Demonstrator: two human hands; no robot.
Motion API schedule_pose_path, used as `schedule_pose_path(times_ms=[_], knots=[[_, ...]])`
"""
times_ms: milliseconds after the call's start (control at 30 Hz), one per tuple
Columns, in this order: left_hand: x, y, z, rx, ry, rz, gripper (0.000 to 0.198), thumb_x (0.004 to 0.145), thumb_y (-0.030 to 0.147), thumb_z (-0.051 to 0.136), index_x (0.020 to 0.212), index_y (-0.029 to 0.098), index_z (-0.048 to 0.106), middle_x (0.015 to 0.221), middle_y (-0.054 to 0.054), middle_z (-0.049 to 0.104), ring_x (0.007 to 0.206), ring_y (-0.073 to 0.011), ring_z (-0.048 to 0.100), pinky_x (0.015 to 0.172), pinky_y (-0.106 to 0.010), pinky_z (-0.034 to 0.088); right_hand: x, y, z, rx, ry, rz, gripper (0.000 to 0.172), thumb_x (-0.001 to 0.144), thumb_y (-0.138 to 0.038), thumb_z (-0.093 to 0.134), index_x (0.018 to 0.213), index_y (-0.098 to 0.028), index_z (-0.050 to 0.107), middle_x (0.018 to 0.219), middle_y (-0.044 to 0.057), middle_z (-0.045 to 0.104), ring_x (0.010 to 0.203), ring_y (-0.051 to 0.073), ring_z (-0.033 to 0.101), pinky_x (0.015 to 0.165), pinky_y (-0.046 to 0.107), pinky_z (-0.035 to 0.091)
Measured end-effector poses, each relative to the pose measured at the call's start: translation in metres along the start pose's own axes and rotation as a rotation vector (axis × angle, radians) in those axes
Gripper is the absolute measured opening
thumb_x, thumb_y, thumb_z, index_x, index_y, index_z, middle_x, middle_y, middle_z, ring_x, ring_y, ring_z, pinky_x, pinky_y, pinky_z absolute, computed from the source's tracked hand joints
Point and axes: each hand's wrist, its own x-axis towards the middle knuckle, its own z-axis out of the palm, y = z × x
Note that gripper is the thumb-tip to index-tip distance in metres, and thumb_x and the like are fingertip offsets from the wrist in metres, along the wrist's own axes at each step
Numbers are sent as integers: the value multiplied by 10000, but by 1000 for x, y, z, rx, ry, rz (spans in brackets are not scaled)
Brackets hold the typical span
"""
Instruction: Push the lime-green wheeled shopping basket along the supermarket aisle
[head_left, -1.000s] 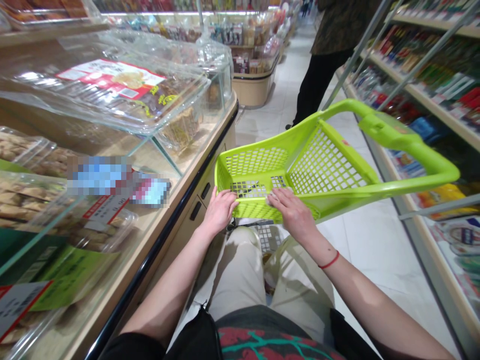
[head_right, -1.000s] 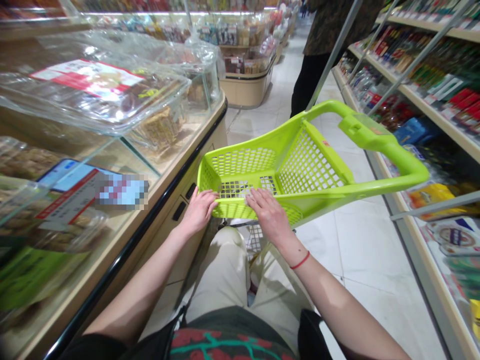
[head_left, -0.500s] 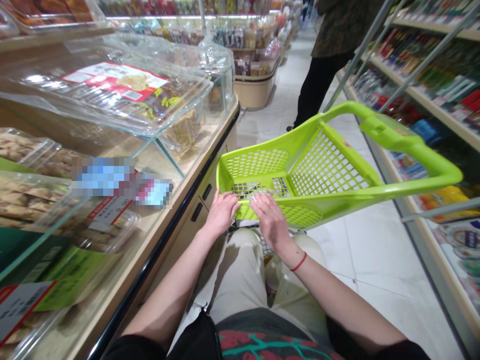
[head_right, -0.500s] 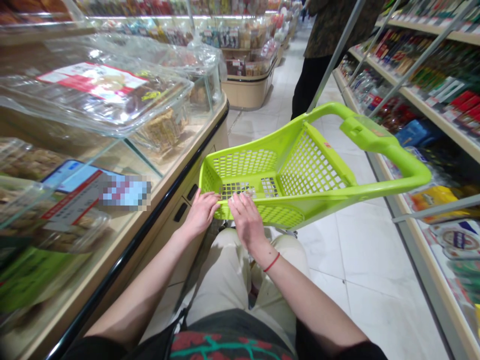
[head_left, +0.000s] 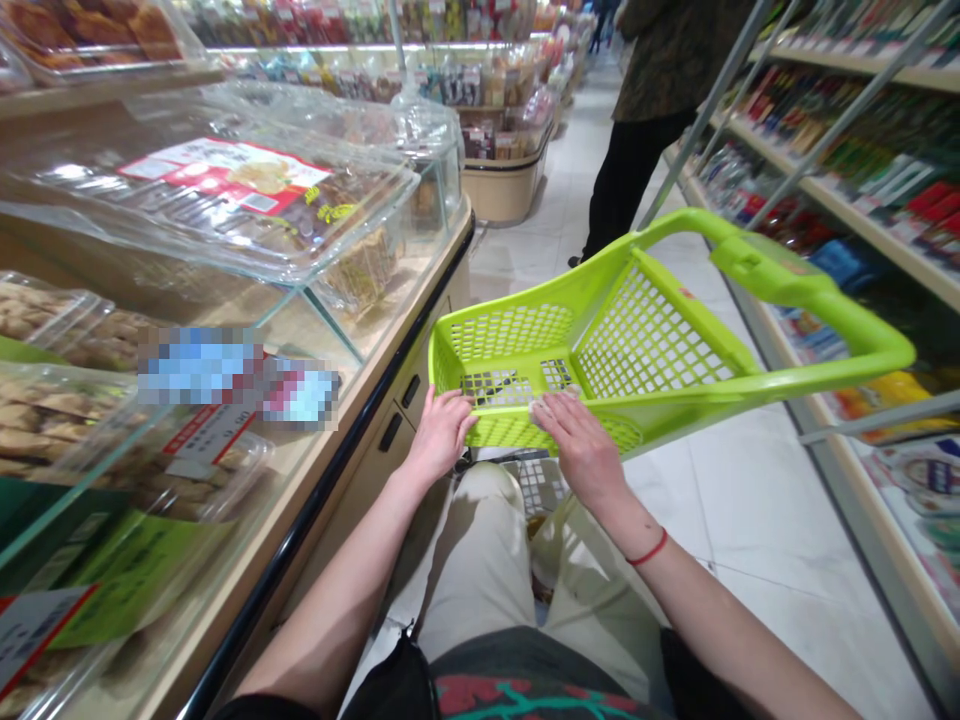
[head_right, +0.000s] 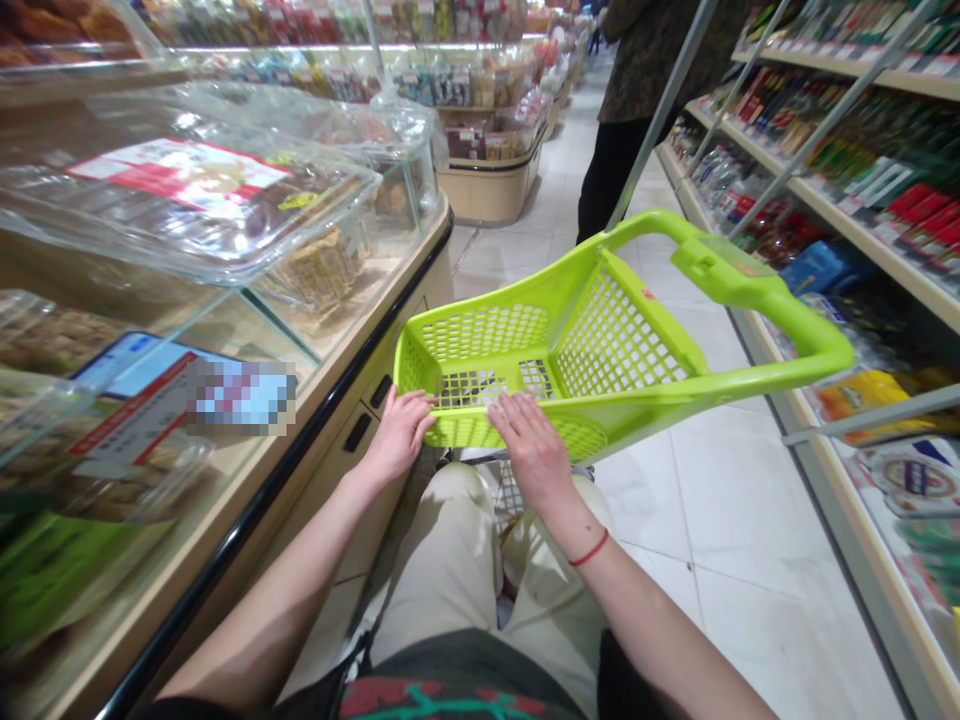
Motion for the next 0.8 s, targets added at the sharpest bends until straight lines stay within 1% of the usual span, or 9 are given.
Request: schedule_pose_path(times_ms=[100,200,300,467,567,633,700,800], knots=[[0,0,-1,-13,-2,5,242,1015,318,396,961,217,609,1187,-37,696,1265,-266,510,1209,-634,153,-10,18,-11,-50,15,52,512,882,59,410,1291,-155,633,1371,120,614,1363,235,485,1133,456,441],[0,0,-1,-18,-4,6,242,1016,319,393,955,216,603,1184,-40,695,1269,-265,503,1207,-637,149,-14,19,-8,-56,61,92,516,875,60,407,1291,-146,631,1359,134,620,1381,239,462,1133,477,435],[0,0,-1,-19,-8,1,245,1017,325,391,965,219,606,1193,-38,691,1270,-259,499,1208,-634,151,-10,1,6,-11,92,113,534,866,65,394,1296,-146,630,1347,139,628,1387,235,454,1140,483,423],[-1,0,-1,0,-6,-1,243,1013,324,400,1001,226,622,1189,-33,690,1268,-256,501,1209,-624,159,8,-41,32,117,24,82,504,888,24,412,1318,-139,618,1364,132,618,1378,247,461,1146,481,414],[-1,1,-1,7,-9,-7,249,1013,318,396,1027,225,626,1190,-34,690,1265,-265,504,1201,-628,175,19,-58,43,146,-11,24,454,908,-10,428,1300,-113,631,1356,146,621,1348,263,491,1145,479,416],[-1,2,-1,5,-17,-9,259,1016,313,384,1041,225,627,1195,-33,688,1265,-268,503,1200,-630,176,23,-63,47,157,-39,2,437,921,-40,446,1313,-117,622,1363,151,614,1341,266,498,1146,484,415],[-1,2,-2,2,-19,-9,266,1017,316,379,1042,227,628,1195,-33,688,1264,-267,504,1201,-629,174,24,-63,46,158,-49,-18,436,932,-52,438,1321,-130,617,1367,143,613,1336,257,503,1140,477,423],[-1,1,-2,1,-15,-4,263,1016,331,387,1016,228,629,1188,-40,689,1263,-262,505,1204,-624,170,19,-52,37,138,-33,-36,433,941,-46,414,1303,-144,631,1358,119,625,1325,240,513,1121,444,446]])
